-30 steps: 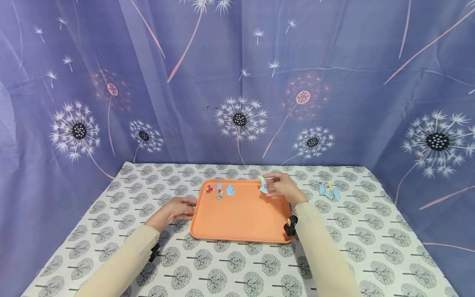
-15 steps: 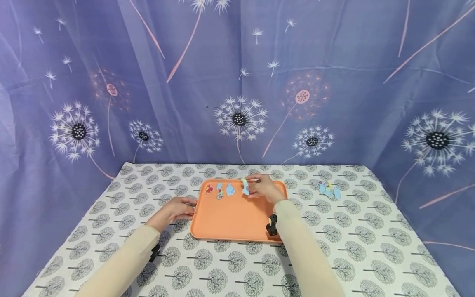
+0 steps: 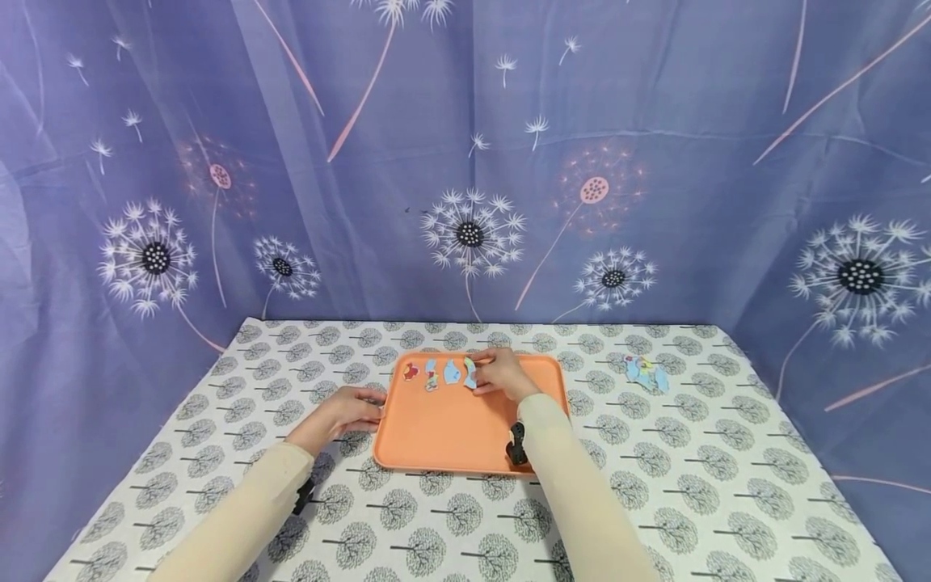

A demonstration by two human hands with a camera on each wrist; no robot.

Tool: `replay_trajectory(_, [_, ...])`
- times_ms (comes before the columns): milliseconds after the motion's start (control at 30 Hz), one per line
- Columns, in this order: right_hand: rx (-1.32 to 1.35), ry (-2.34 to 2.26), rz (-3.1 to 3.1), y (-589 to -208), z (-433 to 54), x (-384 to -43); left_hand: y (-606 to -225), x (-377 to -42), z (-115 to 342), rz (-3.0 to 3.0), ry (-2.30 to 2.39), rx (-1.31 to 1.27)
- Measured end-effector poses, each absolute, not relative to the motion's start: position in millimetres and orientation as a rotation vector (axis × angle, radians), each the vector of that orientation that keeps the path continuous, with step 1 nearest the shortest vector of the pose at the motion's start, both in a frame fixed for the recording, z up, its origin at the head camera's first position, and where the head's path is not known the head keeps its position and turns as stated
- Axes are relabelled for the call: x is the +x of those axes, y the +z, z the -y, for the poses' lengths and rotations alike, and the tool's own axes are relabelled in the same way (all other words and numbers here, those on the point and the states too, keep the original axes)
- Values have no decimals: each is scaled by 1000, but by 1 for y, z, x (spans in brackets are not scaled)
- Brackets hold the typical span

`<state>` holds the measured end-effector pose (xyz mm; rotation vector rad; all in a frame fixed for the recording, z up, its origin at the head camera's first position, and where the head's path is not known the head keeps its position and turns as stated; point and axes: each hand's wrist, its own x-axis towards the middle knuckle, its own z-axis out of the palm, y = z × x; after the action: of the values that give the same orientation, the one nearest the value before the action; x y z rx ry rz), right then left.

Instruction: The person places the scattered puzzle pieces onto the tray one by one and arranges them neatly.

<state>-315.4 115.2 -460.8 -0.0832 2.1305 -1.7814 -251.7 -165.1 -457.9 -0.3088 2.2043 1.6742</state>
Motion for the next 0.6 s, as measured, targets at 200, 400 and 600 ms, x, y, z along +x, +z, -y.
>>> replay_trajectory(200, [-10,-1777,-2122,-461,-114,-317,-459,-252,165,-2208,1679,-303])
replay_trajectory(400, [18,-1759,-2156,-459,-113,-316,-459,-252,165,-2211,1663,-318])
replay_trajectory(600, [87,-1725,-2221,-458,-112,-316,-457,-252,165,-2218,1647,-323])
